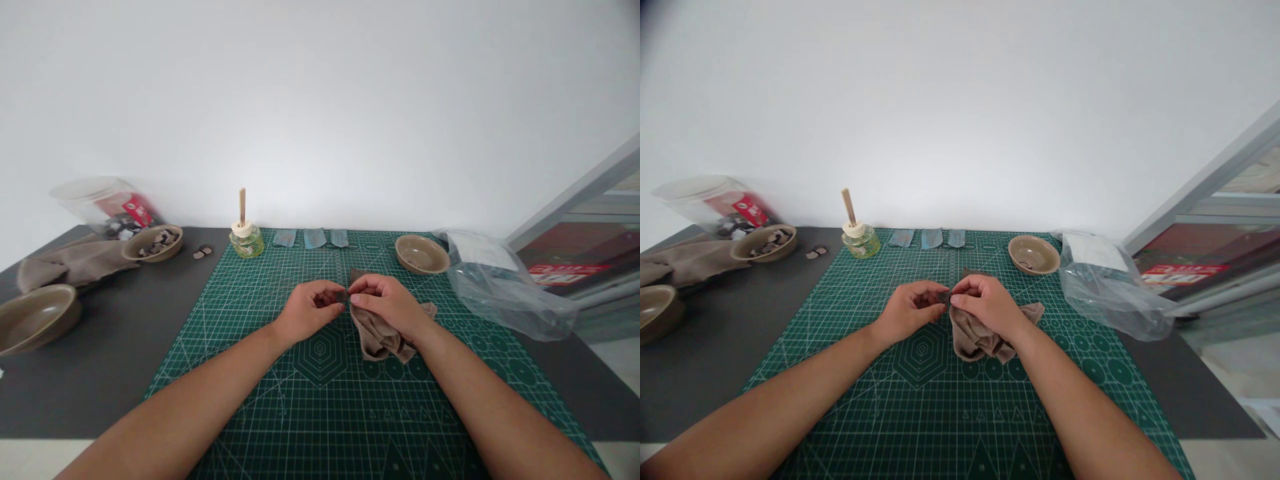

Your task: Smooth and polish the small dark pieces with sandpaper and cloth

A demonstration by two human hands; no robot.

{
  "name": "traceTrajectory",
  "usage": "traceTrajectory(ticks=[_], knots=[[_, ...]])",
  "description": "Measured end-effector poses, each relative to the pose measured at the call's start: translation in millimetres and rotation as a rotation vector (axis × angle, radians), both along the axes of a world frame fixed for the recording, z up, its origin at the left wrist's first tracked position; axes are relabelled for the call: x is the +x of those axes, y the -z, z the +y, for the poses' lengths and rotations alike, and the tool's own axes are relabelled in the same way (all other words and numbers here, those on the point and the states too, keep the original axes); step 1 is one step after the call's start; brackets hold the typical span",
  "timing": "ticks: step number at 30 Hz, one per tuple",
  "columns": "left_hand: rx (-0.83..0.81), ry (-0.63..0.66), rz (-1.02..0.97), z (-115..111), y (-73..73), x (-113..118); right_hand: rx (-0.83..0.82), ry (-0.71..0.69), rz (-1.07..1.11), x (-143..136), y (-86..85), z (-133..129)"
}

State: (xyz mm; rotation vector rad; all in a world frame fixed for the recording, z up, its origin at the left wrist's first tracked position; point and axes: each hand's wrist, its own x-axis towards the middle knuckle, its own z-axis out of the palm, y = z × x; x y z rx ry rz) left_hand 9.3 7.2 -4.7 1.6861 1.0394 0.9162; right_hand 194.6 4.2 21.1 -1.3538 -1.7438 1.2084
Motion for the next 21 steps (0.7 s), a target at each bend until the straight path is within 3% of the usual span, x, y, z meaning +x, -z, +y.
traceTrajectory(ticks=[5,12,21], knots=[[-0.025,0.027,-0.010,-0.3,0.9,1.0,0.001,0.043,0.085,-0.3,-3.4,-2.5],[0.013,0.055,0.012,-1.7,1.6,2.3,0.052,0.001,-0.019,-0.1,-1.8,-1.4],[0.286,0.062,0.105,-8.2,1.3,0.4,0.078,-0.096,-0.147,-3.1,-2.1,-2.0]])
